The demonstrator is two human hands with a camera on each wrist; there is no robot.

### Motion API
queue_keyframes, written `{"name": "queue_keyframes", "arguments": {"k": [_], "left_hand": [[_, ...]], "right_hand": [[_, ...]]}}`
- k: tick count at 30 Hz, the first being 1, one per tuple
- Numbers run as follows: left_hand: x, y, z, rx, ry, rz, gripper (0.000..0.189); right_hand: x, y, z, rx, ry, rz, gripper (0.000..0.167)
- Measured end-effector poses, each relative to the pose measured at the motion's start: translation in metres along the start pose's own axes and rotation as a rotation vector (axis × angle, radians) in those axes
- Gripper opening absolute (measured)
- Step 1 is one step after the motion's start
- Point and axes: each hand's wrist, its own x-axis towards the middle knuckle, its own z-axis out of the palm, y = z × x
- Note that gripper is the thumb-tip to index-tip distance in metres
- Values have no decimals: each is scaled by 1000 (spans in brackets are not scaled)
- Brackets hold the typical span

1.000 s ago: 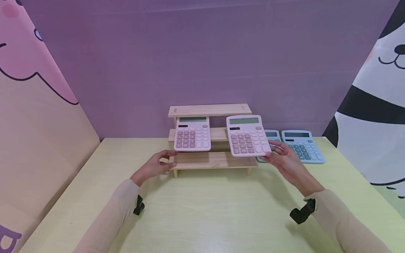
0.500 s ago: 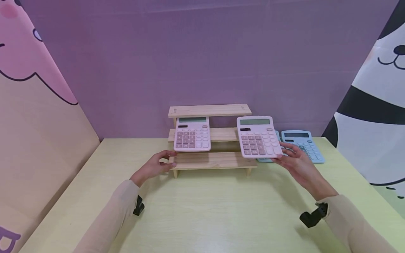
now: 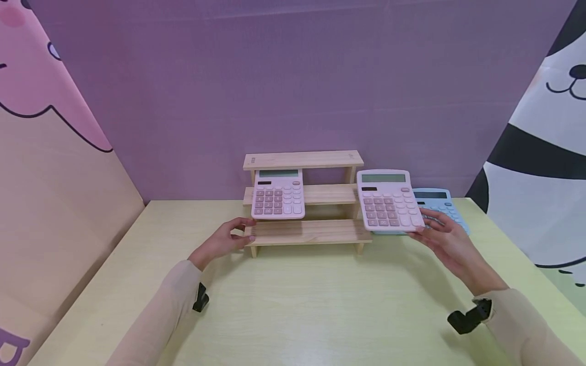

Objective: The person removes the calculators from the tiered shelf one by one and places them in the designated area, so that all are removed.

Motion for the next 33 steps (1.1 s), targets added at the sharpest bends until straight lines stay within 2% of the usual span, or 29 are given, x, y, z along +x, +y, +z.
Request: {"name": "queue_keyframes", "arguments": {"k": [7,13,27,33], "left_hand": [[-1,0,-1,10,-6,14,49],[0,-1,0,9,4,-6,49],[0,0,0,24,0,9,51],[-4,5,0,26,-7,9,50]], "right_hand": [[-8,-2,-13,61,-39,-24,38],[-15,-1,-24,106,-69,-27,40],[-30,4,-42,86,-71,20,40],[-35,6,-46,47,-58,63,40]]}}
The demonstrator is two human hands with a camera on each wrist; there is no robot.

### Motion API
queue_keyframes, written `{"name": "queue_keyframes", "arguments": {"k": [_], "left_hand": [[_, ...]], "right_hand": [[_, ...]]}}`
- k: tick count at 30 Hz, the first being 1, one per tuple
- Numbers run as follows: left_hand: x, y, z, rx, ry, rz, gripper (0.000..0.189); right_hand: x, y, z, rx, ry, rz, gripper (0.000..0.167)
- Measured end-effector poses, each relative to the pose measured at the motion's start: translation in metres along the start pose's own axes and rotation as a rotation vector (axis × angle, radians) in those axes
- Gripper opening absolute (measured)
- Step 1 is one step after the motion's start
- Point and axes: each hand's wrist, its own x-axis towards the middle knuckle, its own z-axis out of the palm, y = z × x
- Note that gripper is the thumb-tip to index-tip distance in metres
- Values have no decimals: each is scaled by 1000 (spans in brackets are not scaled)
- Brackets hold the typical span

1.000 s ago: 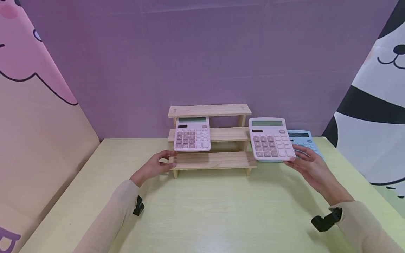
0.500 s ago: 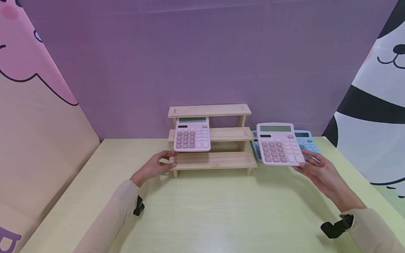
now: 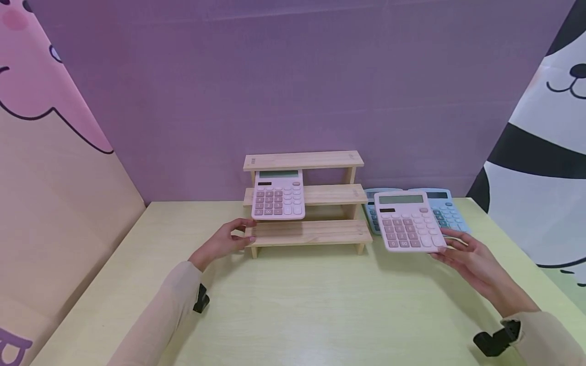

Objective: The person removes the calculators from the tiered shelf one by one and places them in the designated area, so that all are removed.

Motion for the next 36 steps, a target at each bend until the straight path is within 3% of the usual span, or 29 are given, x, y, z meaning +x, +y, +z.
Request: {"name": "queue_keyframes", "arguments": {"k": [14,22,30,36], "left_hand": [[4,-6,0,-3,7,8,50],[5,-7,0,-7,11,-12,49],[5,-8,-1,-14,-1,-4,48],[4,-6,-1,-2,10,-27,47]], "right_hand": [[-9,6,-5,-36,61,95,37],[-11,9,-9,-22,20,95,39],[-14,9,-11,-75,89,169,36],[-16,11,-13,-98,94,172,35]]}}
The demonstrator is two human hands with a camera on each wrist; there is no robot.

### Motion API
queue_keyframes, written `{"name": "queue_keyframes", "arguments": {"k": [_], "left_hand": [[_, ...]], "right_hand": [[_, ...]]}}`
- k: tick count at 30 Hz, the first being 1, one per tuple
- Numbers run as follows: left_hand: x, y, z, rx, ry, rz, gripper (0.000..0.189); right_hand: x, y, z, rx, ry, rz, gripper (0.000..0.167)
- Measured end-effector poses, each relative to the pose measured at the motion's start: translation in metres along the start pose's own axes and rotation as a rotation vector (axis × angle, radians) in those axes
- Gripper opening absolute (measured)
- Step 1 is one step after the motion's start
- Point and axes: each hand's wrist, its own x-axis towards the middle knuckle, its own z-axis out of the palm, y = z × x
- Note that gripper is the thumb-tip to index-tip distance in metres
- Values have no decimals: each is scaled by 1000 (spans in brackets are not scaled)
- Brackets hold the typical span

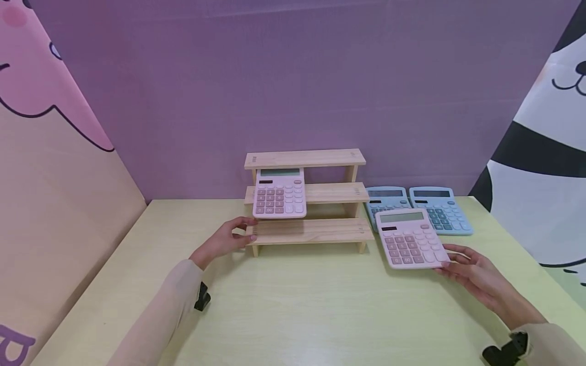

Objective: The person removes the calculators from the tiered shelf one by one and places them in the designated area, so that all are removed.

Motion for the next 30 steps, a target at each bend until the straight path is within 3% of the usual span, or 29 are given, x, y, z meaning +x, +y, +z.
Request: {"name": "queue_keyframes", "arguments": {"k": [11,20,30], "left_hand": [[-3,3,1,-14,-15,20,48],[-15,23,0,-35,-32,6,46],[-3,2,1,-17,-9,28,48]], "right_hand": [[-1,8,-3,28,-64,-27,36],[0,6,-5,31,-57,33,36],[3,1,-5,-8,2,150,28]]}}
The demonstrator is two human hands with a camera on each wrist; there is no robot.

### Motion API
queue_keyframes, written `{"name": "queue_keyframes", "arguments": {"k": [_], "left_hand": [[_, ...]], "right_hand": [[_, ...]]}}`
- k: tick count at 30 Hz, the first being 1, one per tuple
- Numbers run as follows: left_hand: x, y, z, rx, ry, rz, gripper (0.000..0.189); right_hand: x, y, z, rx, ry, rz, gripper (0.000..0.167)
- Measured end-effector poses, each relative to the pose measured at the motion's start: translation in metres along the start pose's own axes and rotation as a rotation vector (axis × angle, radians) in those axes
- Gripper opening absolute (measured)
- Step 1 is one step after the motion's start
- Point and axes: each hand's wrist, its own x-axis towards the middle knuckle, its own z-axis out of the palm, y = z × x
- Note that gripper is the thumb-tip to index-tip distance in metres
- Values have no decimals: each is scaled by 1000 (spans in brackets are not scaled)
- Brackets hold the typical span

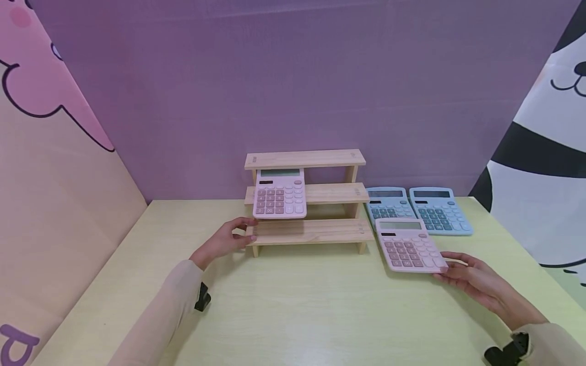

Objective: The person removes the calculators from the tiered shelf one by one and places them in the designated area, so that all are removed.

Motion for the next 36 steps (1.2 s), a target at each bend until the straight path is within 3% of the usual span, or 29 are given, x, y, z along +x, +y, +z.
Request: {"name": "queue_keyframes", "arguments": {"k": [3,9,17,31,36], "left_hand": [[0,-1,0,0,-1,1,47],[3,-3,-1,1,-6,-3,47],[2,-2,-1,-5,2,-5,49],[3,-2,0,8,-8,34,47],[3,-4,-1,7,-4,29,46]], "right_hand": [[1,-1,1,-31,31,36,30],[3,-3,3,-135,67,82,52],[4,-7,10,-372,158,135,72],[8,-10,16,-739,253,172,73],[9,-10,17,-822,267,158,73]]}}
